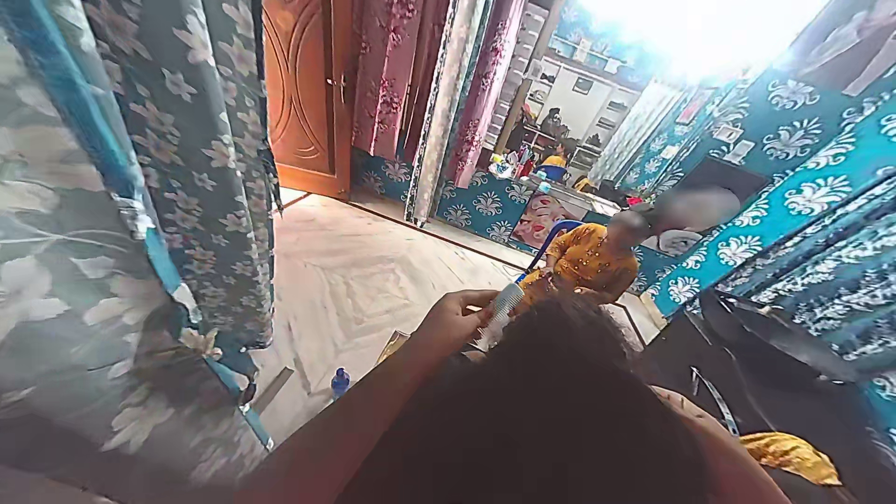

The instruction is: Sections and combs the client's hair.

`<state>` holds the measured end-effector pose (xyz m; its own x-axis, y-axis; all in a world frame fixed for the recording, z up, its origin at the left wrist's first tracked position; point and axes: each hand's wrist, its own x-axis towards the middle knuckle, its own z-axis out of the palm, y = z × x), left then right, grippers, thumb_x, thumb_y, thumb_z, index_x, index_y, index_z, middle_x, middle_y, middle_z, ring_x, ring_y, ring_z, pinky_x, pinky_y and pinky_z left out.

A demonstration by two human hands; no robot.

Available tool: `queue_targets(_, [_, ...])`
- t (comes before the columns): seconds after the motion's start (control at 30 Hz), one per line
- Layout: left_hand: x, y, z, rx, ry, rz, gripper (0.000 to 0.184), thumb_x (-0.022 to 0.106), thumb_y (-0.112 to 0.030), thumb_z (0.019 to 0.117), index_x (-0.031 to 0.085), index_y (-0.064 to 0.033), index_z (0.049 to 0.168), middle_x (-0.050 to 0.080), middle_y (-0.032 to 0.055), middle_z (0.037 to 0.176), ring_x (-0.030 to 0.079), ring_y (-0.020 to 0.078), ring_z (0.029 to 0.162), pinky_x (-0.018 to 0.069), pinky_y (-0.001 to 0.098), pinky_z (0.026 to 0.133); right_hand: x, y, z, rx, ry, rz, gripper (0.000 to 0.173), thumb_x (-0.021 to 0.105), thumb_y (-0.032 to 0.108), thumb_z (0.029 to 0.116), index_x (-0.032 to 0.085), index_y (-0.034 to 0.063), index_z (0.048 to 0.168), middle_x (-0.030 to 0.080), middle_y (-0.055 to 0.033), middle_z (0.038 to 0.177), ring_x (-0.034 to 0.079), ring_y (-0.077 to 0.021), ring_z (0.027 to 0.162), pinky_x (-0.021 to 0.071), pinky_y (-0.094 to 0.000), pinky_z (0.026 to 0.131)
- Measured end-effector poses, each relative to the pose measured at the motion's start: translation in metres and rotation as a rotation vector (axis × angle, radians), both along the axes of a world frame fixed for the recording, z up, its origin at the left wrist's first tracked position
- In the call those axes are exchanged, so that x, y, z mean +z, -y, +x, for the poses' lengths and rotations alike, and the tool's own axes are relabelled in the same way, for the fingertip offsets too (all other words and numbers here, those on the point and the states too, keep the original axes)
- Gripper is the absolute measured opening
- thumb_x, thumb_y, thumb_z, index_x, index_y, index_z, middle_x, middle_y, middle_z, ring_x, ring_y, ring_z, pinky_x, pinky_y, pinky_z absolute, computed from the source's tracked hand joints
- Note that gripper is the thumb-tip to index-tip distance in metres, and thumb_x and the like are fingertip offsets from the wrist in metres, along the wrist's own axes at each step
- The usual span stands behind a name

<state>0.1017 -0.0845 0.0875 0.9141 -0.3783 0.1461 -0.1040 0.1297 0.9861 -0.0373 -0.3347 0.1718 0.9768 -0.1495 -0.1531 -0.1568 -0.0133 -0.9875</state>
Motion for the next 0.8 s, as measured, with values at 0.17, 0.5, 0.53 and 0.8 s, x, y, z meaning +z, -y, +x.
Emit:
queue_targets(0.17, [-0.015, 0.019, 0.020, -0.029, 0.021, 0.103, 0.032, 0.065, -0.012, 0.0972, 0.067, -0.0060, 0.128, 0.070, 0.0040, 0.115, 0.068, 0.0056, 0.087, 0.0570, 0.0238, 0.079, -0.012, 0.014, 0.003, 0.077, 0.033, 0.080, 0.051, 0.035, 0.003, 0.1028, 0.073, 0.0222, 0.075, 0.070, 0.0104, 0.066, 0.061, 0.0069, 0.057, 0.0500, -0.0116, 0.054])
queue_targets(0.5, [0.013, 0.015, 0.016, -0.126, 0.083, 0.131, 0.031, 0.063, -0.011, 0.0992, 0.067, -0.0065, 0.129, 0.070, 0.0021, 0.120, 0.069, 0.0035, 0.096, 0.0575, 0.0219, 0.083, -0.031, 0.033, 0.012, 0.226, 0.113, 0.132, 0.020, 0.065, 0.033, 0.0977, 0.079, 0.0270, 0.085, 0.069, 0.0139, 0.069, 0.059, 0.0082, 0.059, 0.0496, -0.0114, 0.055])
queue_targets(0.53, [0.015, 0.015, 0.014, -0.129, 0.081, 0.127, 0.030, 0.063, -0.011, 0.0993, 0.067, -0.0067, 0.129, 0.070, 0.0021, 0.120, 0.069, 0.0038, 0.096, 0.0576, 0.0221, 0.083, -0.031, 0.032, 0.012, 0.222, 0.107, 0.139, 0.021, 0.065, 0.032, 0.0985, 0.078, 0.0267, 0.084, 0.067, 0.0144, 0.068, 0.057, 0.0086, 0.058, 0.0480, -0.0108, 0.054])
queue_targets(0.8, [0.031, 0.015, -0.009, -0.099, 0.088, 0.141, 0.032, 0.064, -0.012, 0.0984, 0.067, -0.0093, 0.130, 0.070, -0.0001, 0.117, 0.070, 0.0045, 0.087, 0.0592, 0.0217, 0.075, -0.025, 0.023, 0.010, 0.191, 0.098, 0.177, 0.032, 0.055, 0.016, 0.1020, 0.076, 0.0217, 0.079, 0.070, 0.0097, 0.069, 0.062, 0.0065, 0.060, 0.0507, -0.0115, 0.055])
